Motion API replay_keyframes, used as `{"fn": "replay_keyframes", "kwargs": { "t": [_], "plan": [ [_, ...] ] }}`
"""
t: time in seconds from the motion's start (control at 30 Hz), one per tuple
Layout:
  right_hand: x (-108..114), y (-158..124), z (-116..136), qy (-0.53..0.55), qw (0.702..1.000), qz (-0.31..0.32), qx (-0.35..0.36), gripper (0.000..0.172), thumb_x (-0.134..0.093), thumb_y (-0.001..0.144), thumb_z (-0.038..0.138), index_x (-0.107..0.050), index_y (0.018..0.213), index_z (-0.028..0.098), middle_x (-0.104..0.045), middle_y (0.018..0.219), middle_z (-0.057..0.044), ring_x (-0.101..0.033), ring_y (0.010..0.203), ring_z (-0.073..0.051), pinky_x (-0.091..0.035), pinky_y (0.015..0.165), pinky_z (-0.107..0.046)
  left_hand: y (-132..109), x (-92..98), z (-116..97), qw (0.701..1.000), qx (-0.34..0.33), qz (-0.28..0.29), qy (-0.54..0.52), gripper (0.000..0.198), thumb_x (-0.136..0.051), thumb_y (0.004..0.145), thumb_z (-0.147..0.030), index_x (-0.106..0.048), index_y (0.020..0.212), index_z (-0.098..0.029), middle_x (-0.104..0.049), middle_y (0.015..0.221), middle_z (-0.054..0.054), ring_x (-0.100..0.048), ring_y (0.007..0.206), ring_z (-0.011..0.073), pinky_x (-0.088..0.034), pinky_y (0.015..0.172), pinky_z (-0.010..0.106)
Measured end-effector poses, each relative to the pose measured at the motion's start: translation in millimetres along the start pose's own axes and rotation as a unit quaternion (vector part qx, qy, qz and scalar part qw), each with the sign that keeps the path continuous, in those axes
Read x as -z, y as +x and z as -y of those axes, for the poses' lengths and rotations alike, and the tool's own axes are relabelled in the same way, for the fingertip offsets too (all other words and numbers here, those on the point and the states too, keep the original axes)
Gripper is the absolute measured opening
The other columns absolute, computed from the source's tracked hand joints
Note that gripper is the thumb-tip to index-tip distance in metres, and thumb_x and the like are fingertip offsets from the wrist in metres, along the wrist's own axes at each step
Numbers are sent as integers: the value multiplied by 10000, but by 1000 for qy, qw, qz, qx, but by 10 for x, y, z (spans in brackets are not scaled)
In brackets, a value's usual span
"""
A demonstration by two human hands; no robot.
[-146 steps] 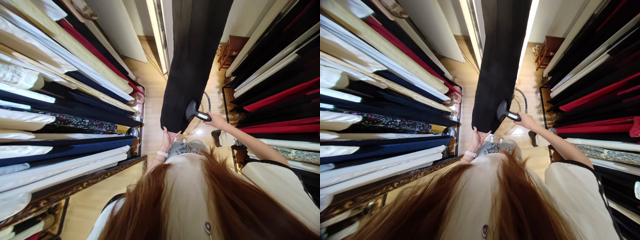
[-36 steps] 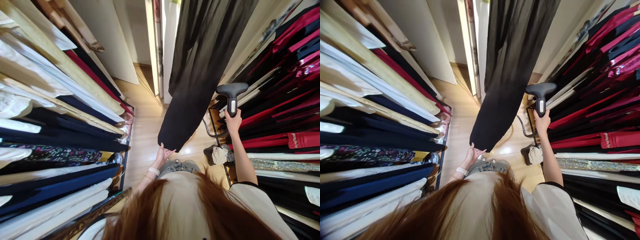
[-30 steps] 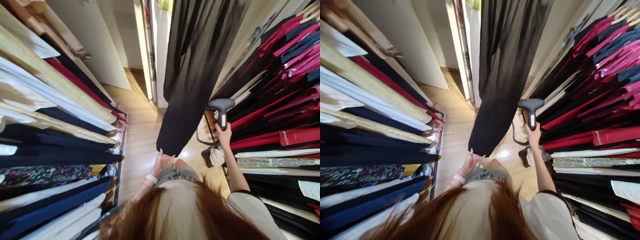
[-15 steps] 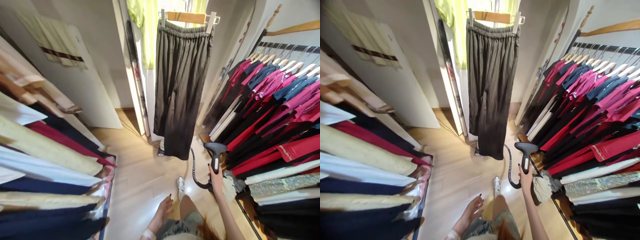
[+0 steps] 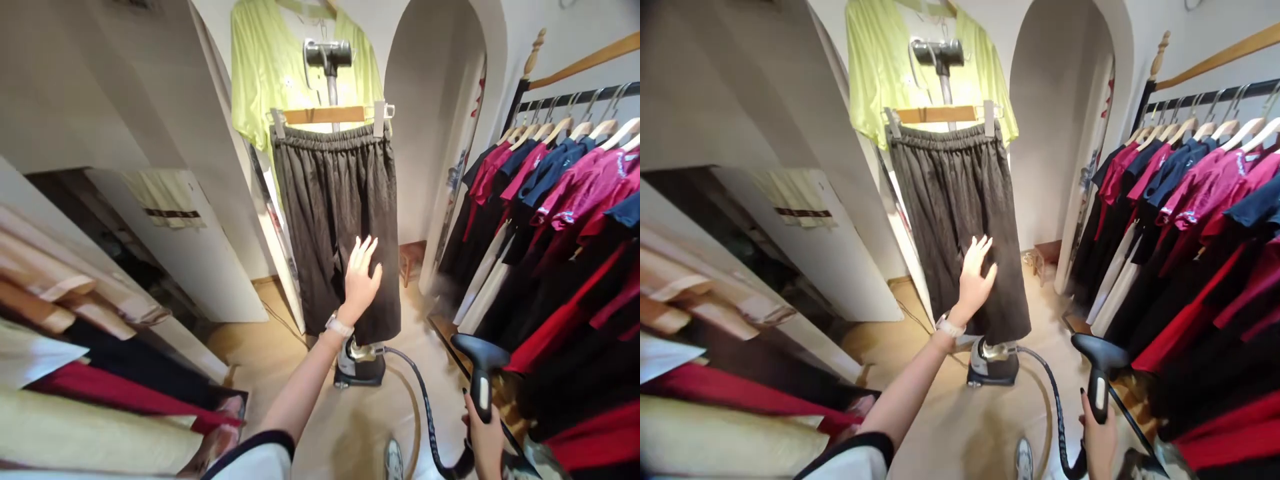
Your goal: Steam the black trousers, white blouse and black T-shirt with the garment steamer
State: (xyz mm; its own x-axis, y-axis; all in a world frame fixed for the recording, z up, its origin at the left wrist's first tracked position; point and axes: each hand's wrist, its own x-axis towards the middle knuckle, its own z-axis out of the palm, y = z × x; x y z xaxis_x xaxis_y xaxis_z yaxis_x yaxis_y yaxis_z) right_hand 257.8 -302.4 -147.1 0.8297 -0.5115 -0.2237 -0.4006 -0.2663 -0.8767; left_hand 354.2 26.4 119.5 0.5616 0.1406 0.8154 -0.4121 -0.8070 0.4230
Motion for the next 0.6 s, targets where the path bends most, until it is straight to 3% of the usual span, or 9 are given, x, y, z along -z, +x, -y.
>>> {"fn": "replay_keyframes", "kwargs": {
  "t": [0.07,0.17,0.27,0.3,0.33,0.4,0.47,0.53,0.6],
  "plan": [
    [-117,241,88,18,999,15,-42,549,-654,578,768,-506,827,302,-655,577,-29,-686,585,-333,-521,547,-428,423,-378,93,994,-26,6,103,753,-546,937,-228,-252,1629,-181,-193,1712,126,-58,1596,318,-158,1288,558],
    [-293,521,248,28,995,38,-91,644,-646,510,809,-514,853,280,-657,564,-29,-662,554,-318,-507,541,-412,435,-1008,479,971,24,85,223,909,-591,906,-238,-88,1656,-133,0,1719,186,39,1579,401,-133,1247,654],
    [-429,707,361,17,993,74,-94,668,-618,508,835,-524,866,279,-679,582,-40,-686,631,-335,-525,613,-429,35,-1383,938,910,69,309,266,933,-635,855,-200,-145,1644,-109,-168,1685,253,-158,1555,440,-327,1173,627],
    [-462,754,377,11,993,81,-90,662,-621,514,833,-529,870,282,-690,596,-44,-703,689,-349,-537,661,-441,-97,-1414,1042,877,51,398,264,928,-665,826,-191,-212,1634,-133,-276,1657,245,-222,1538,442,-355,1149,635],
    [-490,794,382,6,992,85,-89,650,-626,520,826,-533,873,287,-699,610,-47,-716,752,-362,-545,716,-456,-196,-1404,1111,855,23,448,260,894,-665,821,-187,-269,1622,-176,-333,1645,208,-235,1538,430,-342,1153,648],
    [-535,856,368,-3,993,81,-89,608,-633,539,807,-536,863,302,-703,620,-50,-724,826,-381,-546,800,-487,-257,-1300,1160,862,-34,431,265,799,-599,869,-180,-312,1613,-240,-315,1671,131,-154,1574,371,-237,1212,648],
    [-574,892,352,-9,993,76,-91,544,-645,557,779,-532,826,320,-697,621,-54,-723,803,-386,-548,805,-503,-157,-1169,1165,904,-60,299,300,730,-510,932,-200,-290,1626,-252,-194,1716,84,-38,1596,320,-120,1262,613],
    [-608,899,371,-8,994,71,-85,496,-657,576,755,-528,786,325,-691,625,-60,-717,740,-375,-551,749,-498,-23,-1085,1224,917,-43,197,344,712,-507,948,-251,-294,1628,-234,-136,1725,86,-14,1596,333,-72,1270,616],
    [-639,883,444,-4,995,67,-74,490,-662,587,740,-537,772,303,-680,617,-55,-709,690,-353,-548,683,-474,-6,-1059,1359,903,-7,226,364,678,-534,935,-252,-377,1592,-196,-217,1703,125,-92,1588,359,-81,1262,642]
  ]
}}
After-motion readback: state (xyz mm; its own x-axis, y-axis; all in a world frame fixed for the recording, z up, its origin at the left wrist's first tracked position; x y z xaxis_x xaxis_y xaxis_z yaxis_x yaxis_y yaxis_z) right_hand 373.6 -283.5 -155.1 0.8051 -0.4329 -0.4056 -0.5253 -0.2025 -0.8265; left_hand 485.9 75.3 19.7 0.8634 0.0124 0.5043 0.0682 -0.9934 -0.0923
